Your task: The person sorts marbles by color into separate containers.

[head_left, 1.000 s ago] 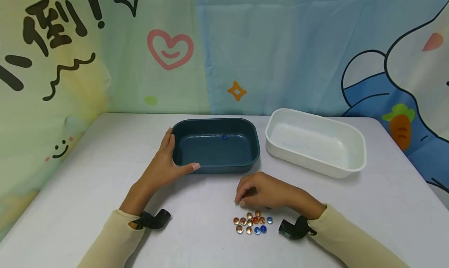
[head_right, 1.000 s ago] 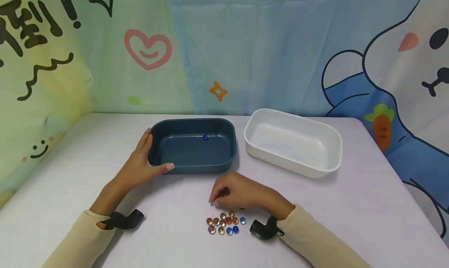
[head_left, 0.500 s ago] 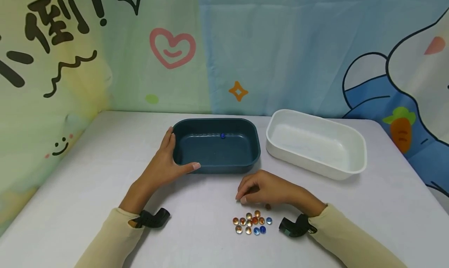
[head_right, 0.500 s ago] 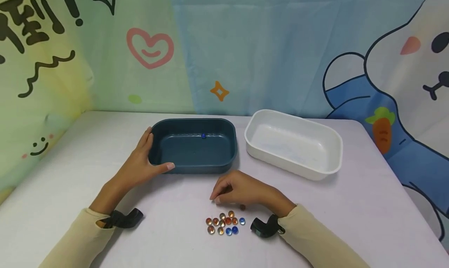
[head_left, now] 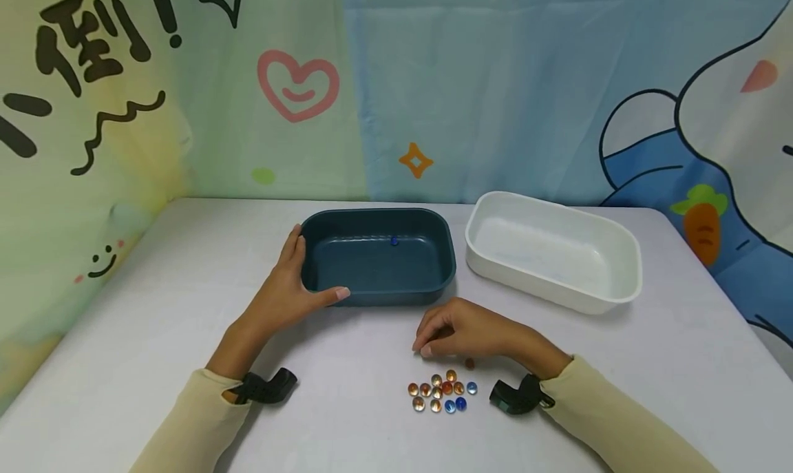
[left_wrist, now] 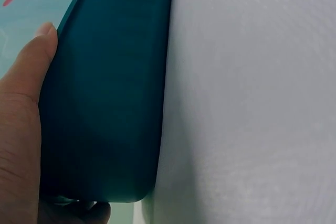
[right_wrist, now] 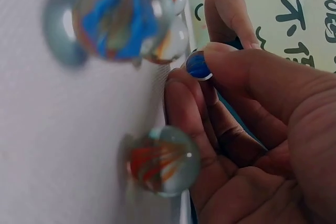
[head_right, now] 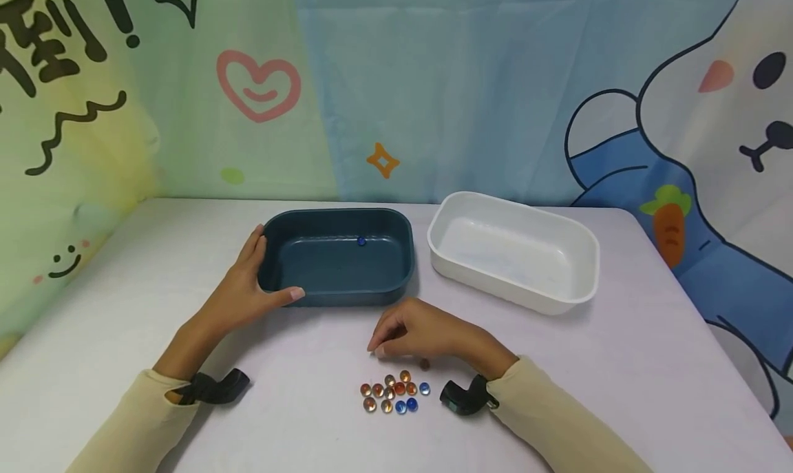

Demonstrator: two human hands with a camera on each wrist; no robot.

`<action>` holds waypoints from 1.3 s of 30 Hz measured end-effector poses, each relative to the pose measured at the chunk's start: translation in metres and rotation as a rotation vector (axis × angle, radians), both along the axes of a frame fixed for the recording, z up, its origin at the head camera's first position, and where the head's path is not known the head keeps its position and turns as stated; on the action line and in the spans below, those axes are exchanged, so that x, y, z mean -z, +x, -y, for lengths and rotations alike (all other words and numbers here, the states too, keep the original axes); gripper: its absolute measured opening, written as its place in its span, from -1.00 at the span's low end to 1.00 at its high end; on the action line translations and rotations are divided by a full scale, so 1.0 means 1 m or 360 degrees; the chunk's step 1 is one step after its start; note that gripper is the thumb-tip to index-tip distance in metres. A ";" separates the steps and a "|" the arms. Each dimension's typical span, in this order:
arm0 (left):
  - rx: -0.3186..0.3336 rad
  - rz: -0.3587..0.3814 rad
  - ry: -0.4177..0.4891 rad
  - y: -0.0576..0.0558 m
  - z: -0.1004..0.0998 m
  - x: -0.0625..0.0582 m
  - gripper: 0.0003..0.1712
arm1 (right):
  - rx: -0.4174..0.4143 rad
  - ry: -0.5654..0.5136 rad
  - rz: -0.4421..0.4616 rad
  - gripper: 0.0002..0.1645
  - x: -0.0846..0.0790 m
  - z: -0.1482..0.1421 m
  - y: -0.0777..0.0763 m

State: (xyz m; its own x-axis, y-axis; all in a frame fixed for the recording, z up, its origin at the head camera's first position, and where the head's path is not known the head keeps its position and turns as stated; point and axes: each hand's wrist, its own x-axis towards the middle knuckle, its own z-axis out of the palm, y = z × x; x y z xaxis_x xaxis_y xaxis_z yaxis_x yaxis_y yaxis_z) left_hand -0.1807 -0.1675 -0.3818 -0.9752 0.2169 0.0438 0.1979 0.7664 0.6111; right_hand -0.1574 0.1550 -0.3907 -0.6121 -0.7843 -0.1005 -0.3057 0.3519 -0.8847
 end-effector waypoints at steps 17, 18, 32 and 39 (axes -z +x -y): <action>0.0009 0.0007 0.0036 0.000 -0.001 0.003 0.47 | -0.0033 -0.0142 -0.0002 -0.83 -0.016 0.002 -0.005; 0.0006 0.0007 0.0033 0.001 -0.002 0.003 0.47 | -0.0028 -0.0160 0.0003 -0.82 -0.018 0.002 -0.005; 0.0007 0.0002 0.0022 0.000 -0.002 0.000 0.47 | 0.0100 -0.0234 -0.0068 -0.83 -0.050 0.002 -0.017; 0.0007 -0.0007 0.0022 0.001 -0.003 0.000 0.48 | 0.0206 -0.0311 0.0008 -0.78 -0.058 0.006 -0.032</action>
